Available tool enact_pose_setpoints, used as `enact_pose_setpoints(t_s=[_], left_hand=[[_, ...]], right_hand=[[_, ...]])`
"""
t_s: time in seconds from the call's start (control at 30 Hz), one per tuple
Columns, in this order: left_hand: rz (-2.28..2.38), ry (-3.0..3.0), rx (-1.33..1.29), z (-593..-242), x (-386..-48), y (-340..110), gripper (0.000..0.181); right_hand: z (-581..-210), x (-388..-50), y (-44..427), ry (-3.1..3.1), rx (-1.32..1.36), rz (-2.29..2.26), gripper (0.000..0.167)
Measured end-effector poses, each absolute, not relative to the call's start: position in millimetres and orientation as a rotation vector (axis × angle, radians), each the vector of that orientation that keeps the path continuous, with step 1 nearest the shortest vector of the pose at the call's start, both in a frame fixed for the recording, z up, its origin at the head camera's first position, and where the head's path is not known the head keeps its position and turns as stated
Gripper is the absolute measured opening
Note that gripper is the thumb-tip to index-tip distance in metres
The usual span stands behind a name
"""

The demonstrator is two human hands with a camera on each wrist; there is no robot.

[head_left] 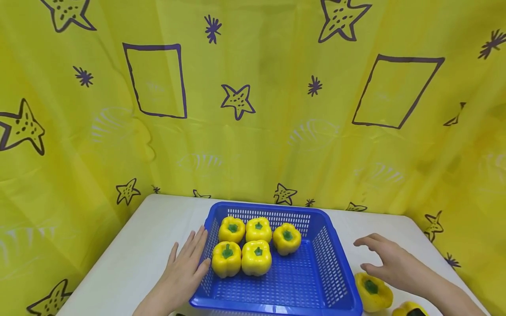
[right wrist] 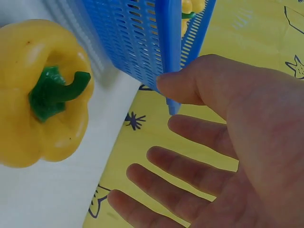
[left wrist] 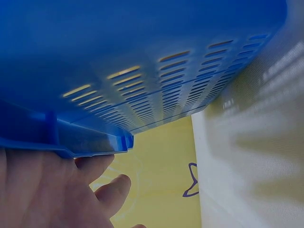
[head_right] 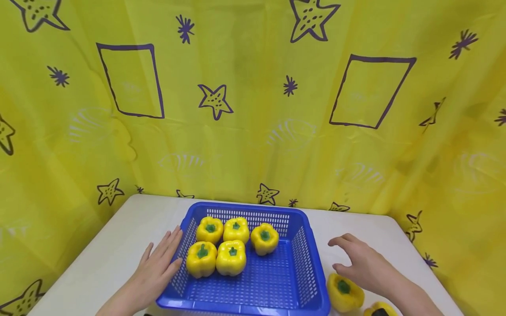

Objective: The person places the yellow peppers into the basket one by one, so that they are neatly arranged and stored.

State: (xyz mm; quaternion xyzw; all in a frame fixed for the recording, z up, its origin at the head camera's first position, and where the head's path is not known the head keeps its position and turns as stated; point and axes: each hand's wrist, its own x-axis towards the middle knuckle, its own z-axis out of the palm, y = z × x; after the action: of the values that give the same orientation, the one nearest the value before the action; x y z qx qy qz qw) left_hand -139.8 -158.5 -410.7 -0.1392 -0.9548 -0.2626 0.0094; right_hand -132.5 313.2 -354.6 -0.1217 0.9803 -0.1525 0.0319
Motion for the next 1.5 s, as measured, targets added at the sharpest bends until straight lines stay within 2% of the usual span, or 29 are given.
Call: enact_pose_setpoints(t_s=[0.37,1.5], left_hand=[[-0.822,-2.989,-0.431,-410.8,-139.0,-159.1,0.065],[-0.845,-3.003,-0.430,-409.8,-139.9,-159.2,0.065]], right_hand=[[-366.6,-126.4,321.3,2.955,-0.407,-0.518,0.045],[-389.6,-123.8,310.1,2.624,0.002,-0.652,0.053]])
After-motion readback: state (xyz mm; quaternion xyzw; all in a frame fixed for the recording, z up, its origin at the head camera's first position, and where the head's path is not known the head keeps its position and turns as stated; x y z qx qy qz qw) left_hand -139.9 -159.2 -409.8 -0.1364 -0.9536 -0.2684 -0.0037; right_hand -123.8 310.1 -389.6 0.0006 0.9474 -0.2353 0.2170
